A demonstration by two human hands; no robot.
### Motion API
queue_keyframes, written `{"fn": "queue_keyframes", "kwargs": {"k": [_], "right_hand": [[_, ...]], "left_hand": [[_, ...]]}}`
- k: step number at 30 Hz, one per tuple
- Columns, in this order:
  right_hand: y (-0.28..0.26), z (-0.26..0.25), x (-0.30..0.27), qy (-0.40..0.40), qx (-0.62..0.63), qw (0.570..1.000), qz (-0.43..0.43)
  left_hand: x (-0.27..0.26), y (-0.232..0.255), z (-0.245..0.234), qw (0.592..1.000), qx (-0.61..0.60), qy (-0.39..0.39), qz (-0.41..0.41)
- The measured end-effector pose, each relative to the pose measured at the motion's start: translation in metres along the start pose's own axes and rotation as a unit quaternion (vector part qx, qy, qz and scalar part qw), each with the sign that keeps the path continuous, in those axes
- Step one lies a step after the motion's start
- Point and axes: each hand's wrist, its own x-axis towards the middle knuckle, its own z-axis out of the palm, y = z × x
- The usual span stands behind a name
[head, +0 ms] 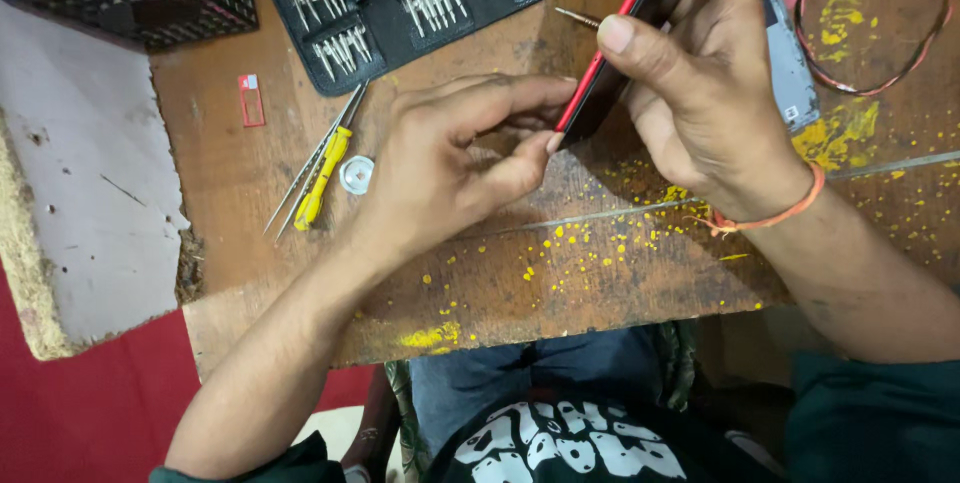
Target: The person uses a small metal tool to pry open the casing of a red smartphone. They carefully work the tool along the edges to separate the screen assembly from the frame, eventually lifting the screen to reveal the internal components.
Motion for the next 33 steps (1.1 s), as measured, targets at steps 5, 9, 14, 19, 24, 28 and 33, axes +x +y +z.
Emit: {"fn": "queue_keyframes", "kwargs": {"k": [5, 9, 14, 19, 24, 28, 33], "right_hand": [[-0.003, 0.003, 0.002, 0.015, 0.006, 0.999, 0.034], [0.0, 0.005, -0.001, -0.005, -0.03, 0.999, 0.011], [0.001, 0.006, -0.006, -0.012, -0.064, 0.998, 0.003], [-0.001, 0.007, -0.008, -0.001, -0.073, 0.997, 0.009], [-0.005, 0.013, -0.01, -0.02, -0.127, 0.991, -0.026], [-0.002, 0.021, -0.009, 0.022, -0.104, 0.994, 0.014], [0.001, 0.021, -0.008, 0.017, -0.114, 0.993, -0.024]], "left_hand": [[0.002, -0.007, -0.002, 0.997, -0.068, -0.024, -0.041], [0.001, -0.01, -0.001, 0.999, -0.022, -0.029, -0.018], [-0.003, -0.009, 0.003, 1.0, 0.028, -0.002, 0.01], [-0.003, -0.017, 0.009, 0.999, 0.027, 0.022, 0.027], [-0.008, -0.022, 0.012, 0.993, 0.082, 0.044, 0.069], [-0.005, -0.024, 0.014, 0.985, 0.14, 0.063, 0.081], [-0.001, -0.021, 0.014, 0.989, 0.122, 0.055, 0.071]]}}
